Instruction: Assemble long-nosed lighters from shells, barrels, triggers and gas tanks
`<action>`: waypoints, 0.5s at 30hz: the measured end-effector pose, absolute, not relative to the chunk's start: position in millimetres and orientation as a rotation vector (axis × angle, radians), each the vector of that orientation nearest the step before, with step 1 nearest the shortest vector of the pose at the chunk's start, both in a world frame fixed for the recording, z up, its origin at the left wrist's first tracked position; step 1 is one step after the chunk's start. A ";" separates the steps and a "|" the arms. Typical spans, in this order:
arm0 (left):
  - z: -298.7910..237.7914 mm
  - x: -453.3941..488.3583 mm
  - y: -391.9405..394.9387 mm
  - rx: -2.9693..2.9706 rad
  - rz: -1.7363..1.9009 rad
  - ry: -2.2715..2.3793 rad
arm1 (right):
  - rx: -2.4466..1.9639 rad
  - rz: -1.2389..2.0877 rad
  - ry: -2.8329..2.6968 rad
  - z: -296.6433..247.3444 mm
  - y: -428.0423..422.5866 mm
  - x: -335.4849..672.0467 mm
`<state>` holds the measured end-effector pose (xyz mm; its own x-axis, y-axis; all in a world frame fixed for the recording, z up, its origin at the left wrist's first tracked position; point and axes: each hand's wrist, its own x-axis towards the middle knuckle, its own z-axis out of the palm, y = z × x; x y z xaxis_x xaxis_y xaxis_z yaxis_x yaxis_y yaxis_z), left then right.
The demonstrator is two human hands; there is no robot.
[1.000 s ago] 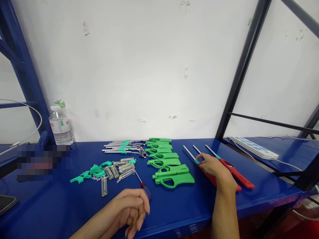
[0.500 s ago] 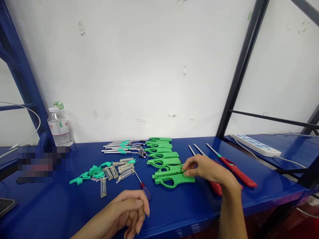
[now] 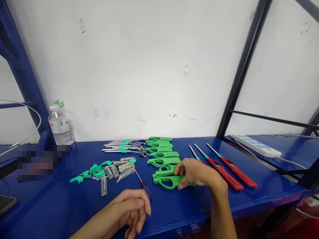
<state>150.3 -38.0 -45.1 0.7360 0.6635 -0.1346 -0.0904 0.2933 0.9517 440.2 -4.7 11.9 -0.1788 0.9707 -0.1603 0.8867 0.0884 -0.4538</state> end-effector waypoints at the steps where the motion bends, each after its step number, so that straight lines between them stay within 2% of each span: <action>1: -44.9 150.3 -37.9 1.177 0.543 0.578 | -1.876 0.666 -2.193 12.8 -5.4 434.3; 11: -47.4 148.6 -29.4 1.280 0.497 0.621 | -1.838 0.531 -2.288 19.1 -19.4 388.5; 13: -32.8 148.0 -32.0 1.494 0.549 0.764 | -1.849 0.536 -2.285 21.1 -23.2 388.5; 15: -9.5 147.7 -34.0 1.982 0.717 1.150 | -1.861 0.554 -2.278 24.0 -26.4 389.9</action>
<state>147.7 -34.0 -9.5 0.4461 0.8888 0.1051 0.4860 -0.3392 0.8055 389.9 -26.4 24.0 -0.2201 0.9684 -0.1169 0.9139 0.1628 -0.3718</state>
